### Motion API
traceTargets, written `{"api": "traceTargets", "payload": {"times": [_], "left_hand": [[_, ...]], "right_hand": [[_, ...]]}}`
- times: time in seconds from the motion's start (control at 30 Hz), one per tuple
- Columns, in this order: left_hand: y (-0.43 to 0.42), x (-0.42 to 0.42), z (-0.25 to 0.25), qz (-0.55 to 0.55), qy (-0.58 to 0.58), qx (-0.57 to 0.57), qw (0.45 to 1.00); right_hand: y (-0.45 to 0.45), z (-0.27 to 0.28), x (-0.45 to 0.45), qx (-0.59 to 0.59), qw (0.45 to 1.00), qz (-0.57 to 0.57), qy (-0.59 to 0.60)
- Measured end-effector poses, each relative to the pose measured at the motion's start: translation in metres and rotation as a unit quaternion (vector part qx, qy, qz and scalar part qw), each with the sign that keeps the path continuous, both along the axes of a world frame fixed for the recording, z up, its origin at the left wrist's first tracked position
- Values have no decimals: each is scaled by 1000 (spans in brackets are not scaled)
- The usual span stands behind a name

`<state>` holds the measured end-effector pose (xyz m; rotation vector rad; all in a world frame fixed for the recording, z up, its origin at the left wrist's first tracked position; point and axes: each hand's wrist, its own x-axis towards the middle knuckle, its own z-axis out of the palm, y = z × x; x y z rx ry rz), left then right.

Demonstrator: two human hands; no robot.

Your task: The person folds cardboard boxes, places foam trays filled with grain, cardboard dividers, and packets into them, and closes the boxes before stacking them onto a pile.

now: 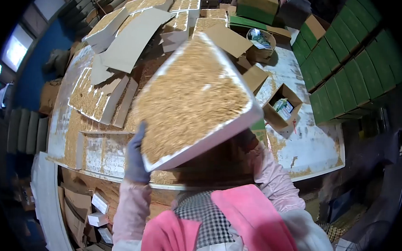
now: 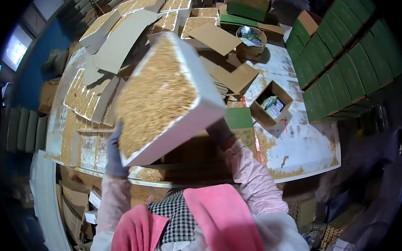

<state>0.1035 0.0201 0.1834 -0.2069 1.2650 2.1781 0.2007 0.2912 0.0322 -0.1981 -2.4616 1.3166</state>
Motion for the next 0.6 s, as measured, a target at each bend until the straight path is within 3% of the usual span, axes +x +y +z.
{"api": "traceTargets", "payload": {"times": [0.03, 0.07, 0.13, 0.2, 0.23, 0.27, 0.37, 0.4, 0.47, 0.53, 0.57, 0.6], "left_hand": [[15, -3, -14, -80, -54, 51, 994], [25, 0, -14, -140, -53, -35, 988], [32, -2, -40, -158, -109, 55, 980], [12, -13, -58, -156, -62, -16, 986], [-12, -33, -97, -127, -7, -49, 991], [-14, -29, -72, -149, 83, -151, 974], [-19, -17, -85, -170, 94, -154, 969], [-13, -12, -82, -202, 169, -135, 955], [-15, -12, -100, -253, 218, -324, 885], [-17, -6, -101, -279, 339, -482, 758], [-14, -6, -95, -267, 487, -491, 671], [-7, -16, -83, -230, 593, -458, 621]], "right_hand": [[1, -5, 8, -9, 1000, -14, 19], [4, -8, 20, 10, 1000, -21, 8], [18, -11, 35, 74, 996, -10, -38], [30, -8, 39, 155, 983, 28, -94], [33, -6, 39, 185, 975, 45, -114], [34, -1, 38, 210, 967, 60, -129], [21, 28, 42, 182, 969, 52, -156], [14, 13, 42, 188, 981, 12, -42], [12, 5, 41, 196, 978, -6, -68], [10, 8, 44, 230, 968, -4, -100], [10, 11, 43, 248, 962, -9, -117], [10, 14, 40, 248, 962, -3, -113]]}}
